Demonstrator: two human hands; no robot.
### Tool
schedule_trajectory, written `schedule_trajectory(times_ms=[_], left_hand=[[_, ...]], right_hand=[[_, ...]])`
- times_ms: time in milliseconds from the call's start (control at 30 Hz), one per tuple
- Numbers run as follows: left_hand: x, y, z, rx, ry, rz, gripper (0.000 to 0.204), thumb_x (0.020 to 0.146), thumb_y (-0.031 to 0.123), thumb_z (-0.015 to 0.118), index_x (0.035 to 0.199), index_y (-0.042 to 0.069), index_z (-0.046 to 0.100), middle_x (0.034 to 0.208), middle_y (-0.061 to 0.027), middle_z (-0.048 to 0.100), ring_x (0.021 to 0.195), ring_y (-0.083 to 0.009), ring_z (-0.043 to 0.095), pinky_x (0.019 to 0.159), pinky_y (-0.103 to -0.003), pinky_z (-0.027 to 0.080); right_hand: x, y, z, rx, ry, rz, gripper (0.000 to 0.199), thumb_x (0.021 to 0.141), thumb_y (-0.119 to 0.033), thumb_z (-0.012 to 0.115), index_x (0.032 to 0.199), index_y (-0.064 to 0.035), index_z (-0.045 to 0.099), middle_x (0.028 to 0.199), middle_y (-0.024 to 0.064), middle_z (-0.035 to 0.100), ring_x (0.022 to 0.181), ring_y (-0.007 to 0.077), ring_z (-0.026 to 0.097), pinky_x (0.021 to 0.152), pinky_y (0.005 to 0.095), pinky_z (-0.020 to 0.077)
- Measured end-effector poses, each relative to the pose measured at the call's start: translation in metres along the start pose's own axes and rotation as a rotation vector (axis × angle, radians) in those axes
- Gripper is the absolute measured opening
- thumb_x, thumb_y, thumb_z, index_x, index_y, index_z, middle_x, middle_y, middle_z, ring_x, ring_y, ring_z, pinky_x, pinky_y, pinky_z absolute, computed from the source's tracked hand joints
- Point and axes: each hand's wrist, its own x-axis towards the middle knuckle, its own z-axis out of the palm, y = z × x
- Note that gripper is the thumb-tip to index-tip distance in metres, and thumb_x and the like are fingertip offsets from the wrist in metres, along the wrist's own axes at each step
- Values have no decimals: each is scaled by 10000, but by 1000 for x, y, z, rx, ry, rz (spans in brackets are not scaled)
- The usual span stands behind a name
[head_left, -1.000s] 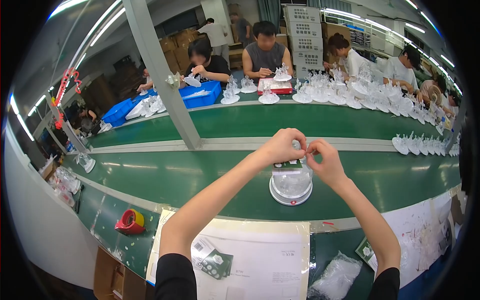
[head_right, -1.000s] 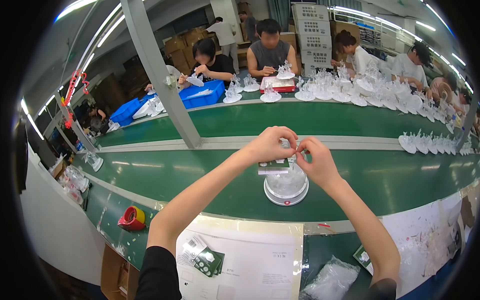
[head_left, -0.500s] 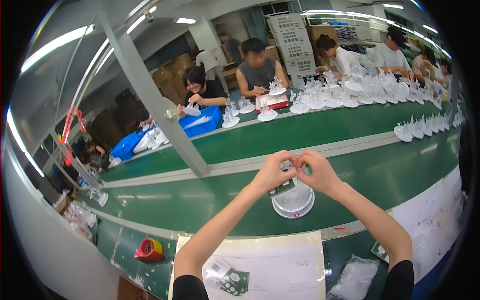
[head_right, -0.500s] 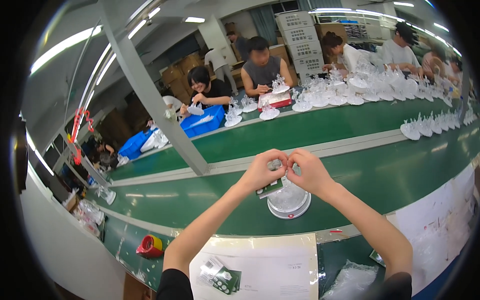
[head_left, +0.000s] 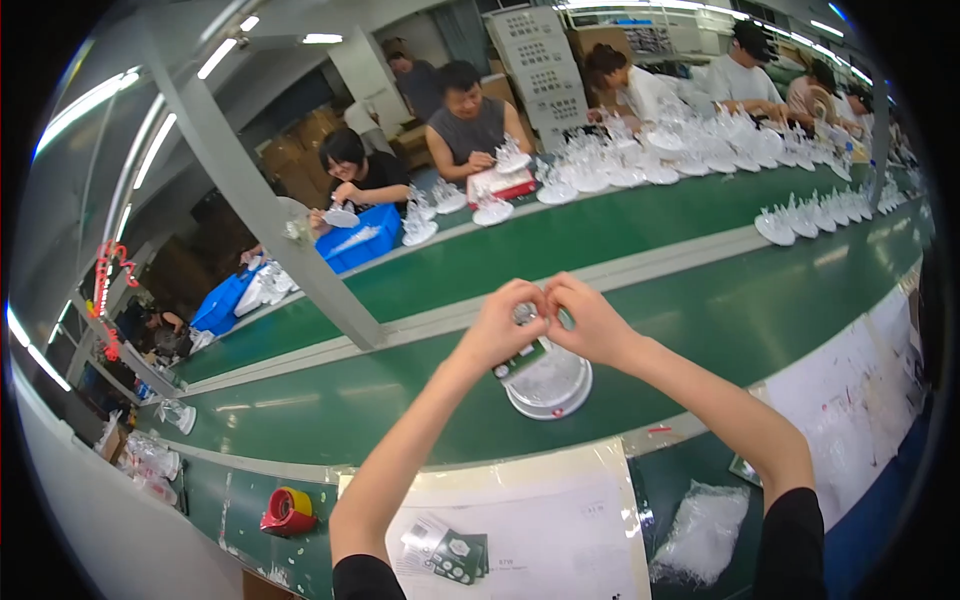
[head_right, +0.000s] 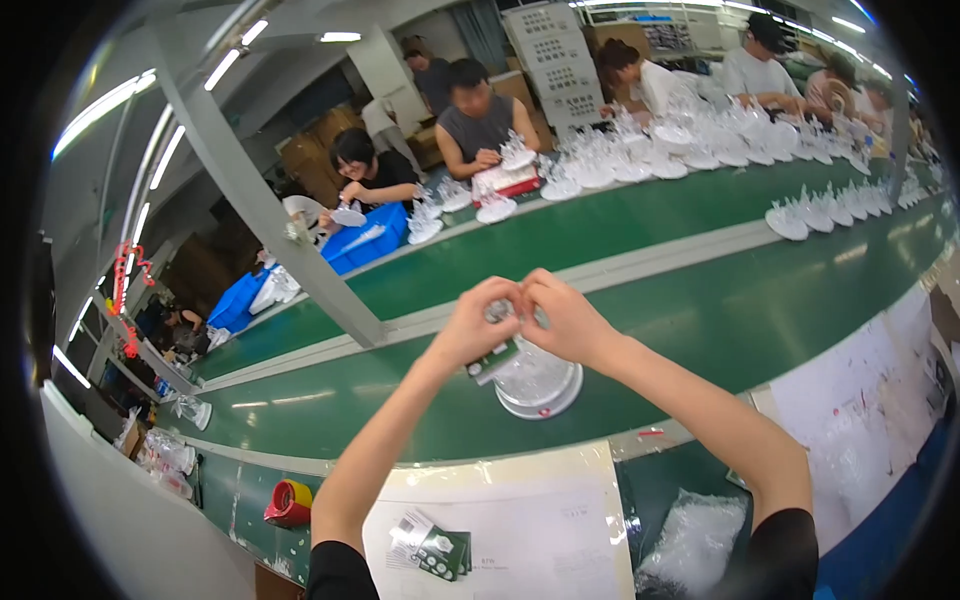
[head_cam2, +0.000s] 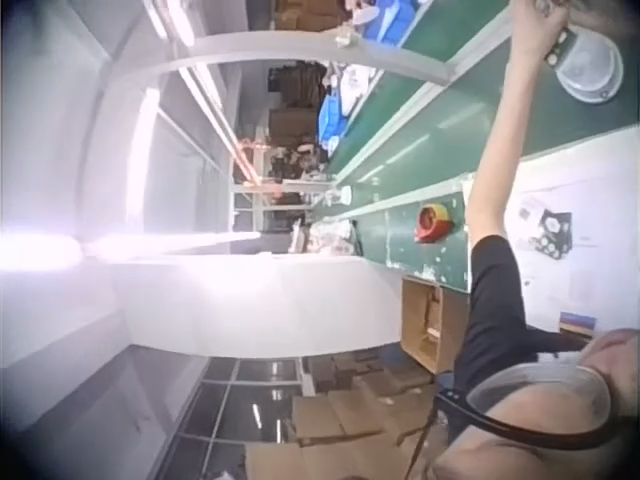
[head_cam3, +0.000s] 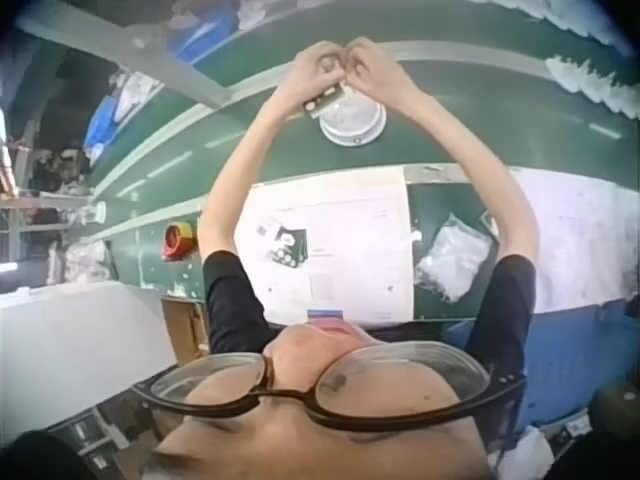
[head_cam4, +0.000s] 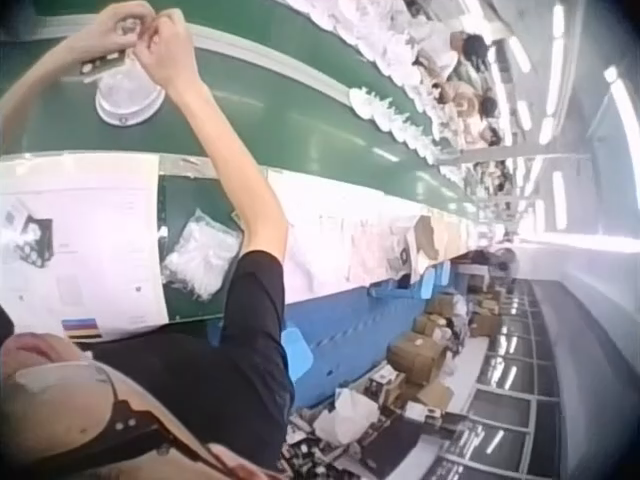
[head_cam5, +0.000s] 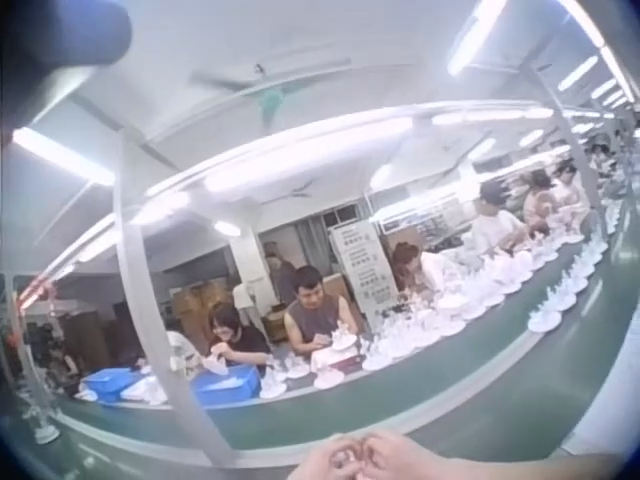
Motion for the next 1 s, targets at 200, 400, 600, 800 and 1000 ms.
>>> schedule_trajectory(times_ms=[200,400,600,800,1000], left_hand=[[-3,5,-5,-47,-5,-112,115,706,60,624,799,6,584,986,-96,617,925,-192,587,863,-308,448],[-8,0,-7,-45,3,-107,106,707,67,612,790,4,589,976,-81,622,923,-183,586,848,-305,441],[-11,1,-13,-41,-5,-117,108,707,72,622,788,6,593,976,-83,622,932,-187,587,854,-310,439],[-15,4,-15,-27,6,-118,117,716,85,646,781,6,590,989,-95,622,950,-206,589,865,-309,438],[-21,-13,-21,-127,-31,-160,111,740,81,626,800,7,568,1064,-102,631,974,-168,567,884,-307,431]], right_hand=[[2,5,3,1,-16,34,122,714,-28,614,751,3,501,914,135,538,830,293,570,729,351,472],[4,5,8,44,-6,44,121,710,-20,613,728,-1,495,885,125,542,796,267,565,701,335,466],[6,6,13,79,6,40,113,716,-21,616,743,-7,507,869,110,546,774,240,567,683,322,466],[10,6,17,54,-41,33,106,717,-26,613,750,-7,515,864,104,548,774,231,566,676,320,469],[13,6,17,55,-59,65,104,715,-20,610,754,-4,515,849,103,552,766,230,570,676,320,473]])
